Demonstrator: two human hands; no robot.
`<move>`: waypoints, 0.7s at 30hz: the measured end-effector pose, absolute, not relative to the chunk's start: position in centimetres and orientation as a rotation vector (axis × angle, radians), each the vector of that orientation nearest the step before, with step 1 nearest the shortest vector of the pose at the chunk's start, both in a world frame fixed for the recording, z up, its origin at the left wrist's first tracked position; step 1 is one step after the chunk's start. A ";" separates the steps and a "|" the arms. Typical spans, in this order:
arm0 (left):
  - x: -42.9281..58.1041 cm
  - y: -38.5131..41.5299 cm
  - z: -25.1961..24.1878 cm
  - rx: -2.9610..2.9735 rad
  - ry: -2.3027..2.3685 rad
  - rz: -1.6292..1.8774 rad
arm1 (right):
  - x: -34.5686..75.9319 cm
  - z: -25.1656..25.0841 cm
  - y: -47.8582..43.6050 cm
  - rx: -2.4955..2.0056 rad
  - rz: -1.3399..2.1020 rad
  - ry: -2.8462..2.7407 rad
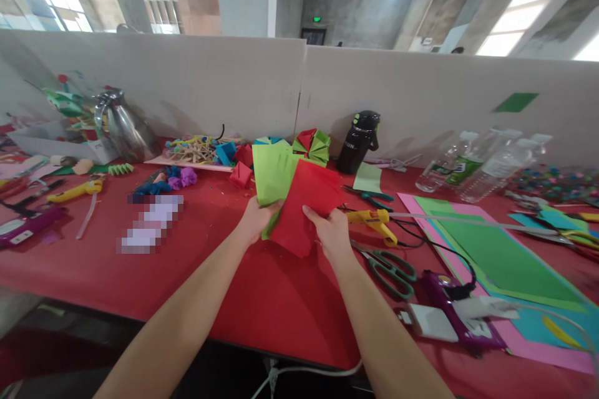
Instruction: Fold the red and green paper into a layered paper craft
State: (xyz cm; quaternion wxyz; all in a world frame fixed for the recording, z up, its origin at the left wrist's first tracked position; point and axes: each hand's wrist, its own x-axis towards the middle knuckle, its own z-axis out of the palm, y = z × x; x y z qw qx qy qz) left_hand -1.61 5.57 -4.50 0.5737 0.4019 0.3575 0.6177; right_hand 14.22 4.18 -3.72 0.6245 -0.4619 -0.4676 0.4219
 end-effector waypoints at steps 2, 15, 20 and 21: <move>-1.6 5.6 -4.5 0.949 0.842 1.449 | 14.2 -3.7 4.2 -1.059 0.947 -1.070; -1.7 5.5 -3.7 0.721 0.833 1.399 | 14.2 -3.6 4.1 -0.930 1.166 -0.863; -1.7 5.5 -3.6 0.656 0.894 1.368 | 14.2 -3.6 4.3 -0.900 1.232 -0.789; -1.7 5.5 -3.6 0.659 0.905 1.362 | 14.2 -3.6 4.3 -0.903 1.233 -0.782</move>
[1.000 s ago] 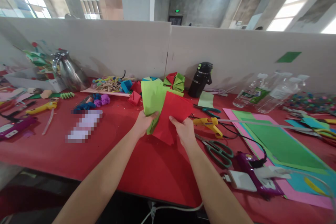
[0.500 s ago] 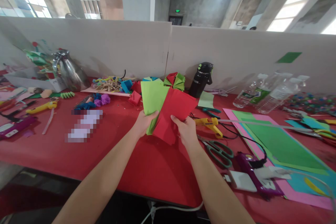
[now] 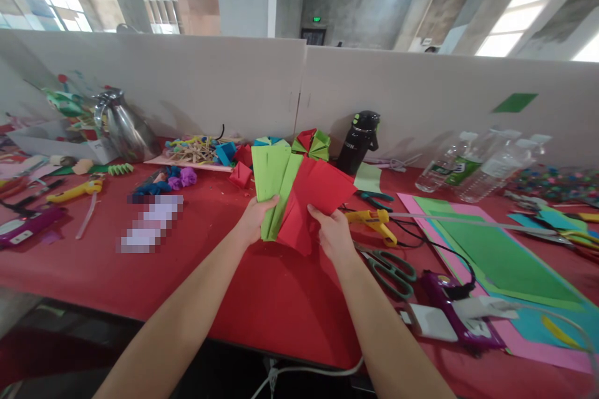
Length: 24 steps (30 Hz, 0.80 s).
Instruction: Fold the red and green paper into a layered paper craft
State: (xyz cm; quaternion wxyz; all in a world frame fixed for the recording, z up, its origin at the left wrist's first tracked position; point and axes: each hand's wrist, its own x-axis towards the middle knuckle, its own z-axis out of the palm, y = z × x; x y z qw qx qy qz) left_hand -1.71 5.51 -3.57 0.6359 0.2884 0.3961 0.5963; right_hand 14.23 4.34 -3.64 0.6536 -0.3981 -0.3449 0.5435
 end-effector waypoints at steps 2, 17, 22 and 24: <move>-1.7 5.5 -3.6 0.676 0.922 1.362 | 14.3 -3.6 4.3 -0.908 1.227 -0.776; -1.3 5.5 -4.6 0.978 0.835 1.422 | 14.2 -4.3 4.6 -1.031 1.039 -0.918; -1.1 5.5 -4.8 1.113 0.896 1.421 | 13.8 -4.3 4.3 -1.062 1.048 -0.962; -1.2 5.5 -4.8 1.129 0.891 1.428 | 13.8 -4.3 4.3 -1.057 1.047 -0.951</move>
